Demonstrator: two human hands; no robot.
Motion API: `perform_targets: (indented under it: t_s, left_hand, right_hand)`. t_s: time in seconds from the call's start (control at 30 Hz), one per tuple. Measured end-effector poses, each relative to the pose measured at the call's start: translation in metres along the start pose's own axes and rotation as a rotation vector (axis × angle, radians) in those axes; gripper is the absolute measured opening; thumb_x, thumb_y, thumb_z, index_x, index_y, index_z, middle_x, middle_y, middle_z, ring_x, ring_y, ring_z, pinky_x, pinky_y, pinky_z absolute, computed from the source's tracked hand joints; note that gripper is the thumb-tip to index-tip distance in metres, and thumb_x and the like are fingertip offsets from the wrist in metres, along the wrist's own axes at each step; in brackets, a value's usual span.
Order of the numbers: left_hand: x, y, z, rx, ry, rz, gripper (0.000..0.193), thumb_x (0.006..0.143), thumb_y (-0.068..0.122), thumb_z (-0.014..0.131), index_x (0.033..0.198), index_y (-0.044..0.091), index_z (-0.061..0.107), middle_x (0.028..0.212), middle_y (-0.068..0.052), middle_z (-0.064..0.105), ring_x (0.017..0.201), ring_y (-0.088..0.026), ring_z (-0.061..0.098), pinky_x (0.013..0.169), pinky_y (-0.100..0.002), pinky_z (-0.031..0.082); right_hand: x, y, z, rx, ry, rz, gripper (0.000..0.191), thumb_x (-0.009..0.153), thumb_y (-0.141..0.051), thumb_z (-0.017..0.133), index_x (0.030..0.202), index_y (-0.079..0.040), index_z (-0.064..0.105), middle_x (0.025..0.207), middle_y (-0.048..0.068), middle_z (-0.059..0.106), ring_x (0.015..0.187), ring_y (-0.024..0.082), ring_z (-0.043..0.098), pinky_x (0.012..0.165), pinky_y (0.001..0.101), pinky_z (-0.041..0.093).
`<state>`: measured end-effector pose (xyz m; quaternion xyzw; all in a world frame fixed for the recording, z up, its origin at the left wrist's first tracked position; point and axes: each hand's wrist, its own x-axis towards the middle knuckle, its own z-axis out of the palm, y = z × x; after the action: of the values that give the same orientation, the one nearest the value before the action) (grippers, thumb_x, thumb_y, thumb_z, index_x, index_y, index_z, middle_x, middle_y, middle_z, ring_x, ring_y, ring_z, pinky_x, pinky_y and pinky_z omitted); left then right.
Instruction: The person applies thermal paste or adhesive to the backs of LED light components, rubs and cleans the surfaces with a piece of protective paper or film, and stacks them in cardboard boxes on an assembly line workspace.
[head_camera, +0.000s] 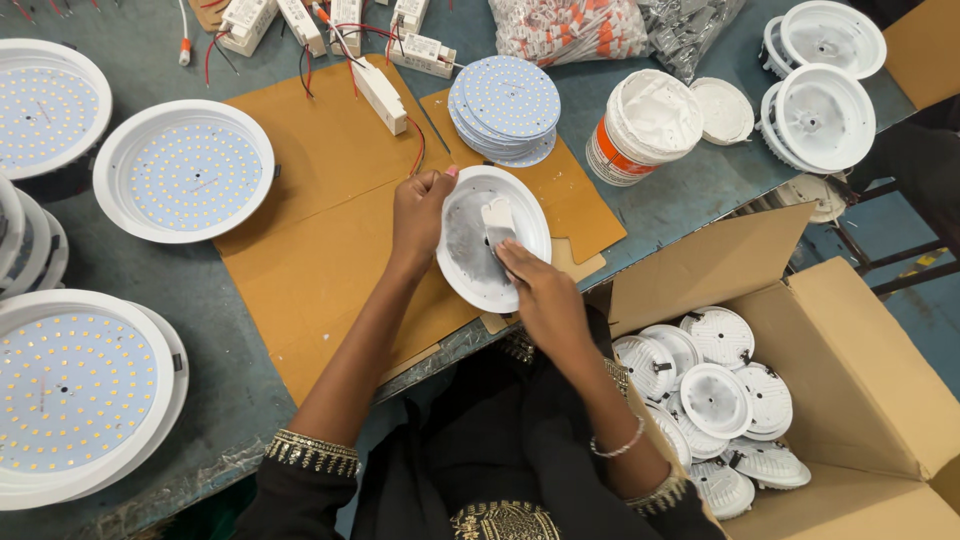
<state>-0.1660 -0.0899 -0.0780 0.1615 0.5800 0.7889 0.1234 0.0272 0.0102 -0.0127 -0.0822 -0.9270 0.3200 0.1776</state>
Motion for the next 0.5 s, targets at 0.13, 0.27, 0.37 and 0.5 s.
perform_targets:
  t_s: [0.13,0.27,0.37,0.5]
  left_hand:
    - [-0.004,0.003,0.005,0.026,-0.054,0.019,0.045,0.103,0.024,0.063,0.065,0.011,0.044,0.063,0.009,0.041,0.059,-0.002,0.032,0.052,-0.025,0.03]
    - [-0.008,0.008,0.015,-0.014,-0.205,0.035,0.039,0.105,0.027,0.059,0.073,0.009,0.048,0.07,0.006,0.05,0.063,-0.003,0.039,0.055,-0.025,0.036]
    - [-0.01,0.014,0.019,-0.052,-0.298,0.241,0.041,0.109,0.027,0.057,0.076,0.006,0.045,0.088,0.002,0.062,0.094,-0.002,0.049,0.064,-0.026,0.04]
    - [-0.016,0.022,0.021,-0.009,-0.291,0.302,0.043,0.109,0.028,0.056,0.076,0.003,0.043,0.082,0.002,0.059,0.113,-0.001,0.055,0.067,-0.027,0.043]
  right_hand:
    - [0.012,0.007,-0.026,0.123,0.131,0.091,0.026,0.1,-0.018,0.062,0.117,-0.003,0.074,0.102,0.022,0.074,0.093,0.033,0.075,0.084,0.0372,0.054]
    - [0.035,0.014,-0.028,-0.001,0.206,0.215,0.03,0.101,-0.023,0.06,0.098,0.004,0.071,0.075,0.023,0.068,0.065,0.033,0.066,0.065,0.0413,0.049]
    - [0.043,0.019,-0.027,-0.084,0.251,0.194,0.032,0.101,-0.021,0.062,0.087,0.007,0.068,0.067,0.023,0.062,0.057,0.035,0.059,0.059,0.0453,0.043]
    - [0.046,0.028,-0.03,-0.082,0.266,0.202,0.034,0.098,-0.021,0.064,0.08,0.008,0.064,0.063,0.02,0.06,0.052,0.031,0.058,0.055,0.0439,0.043]
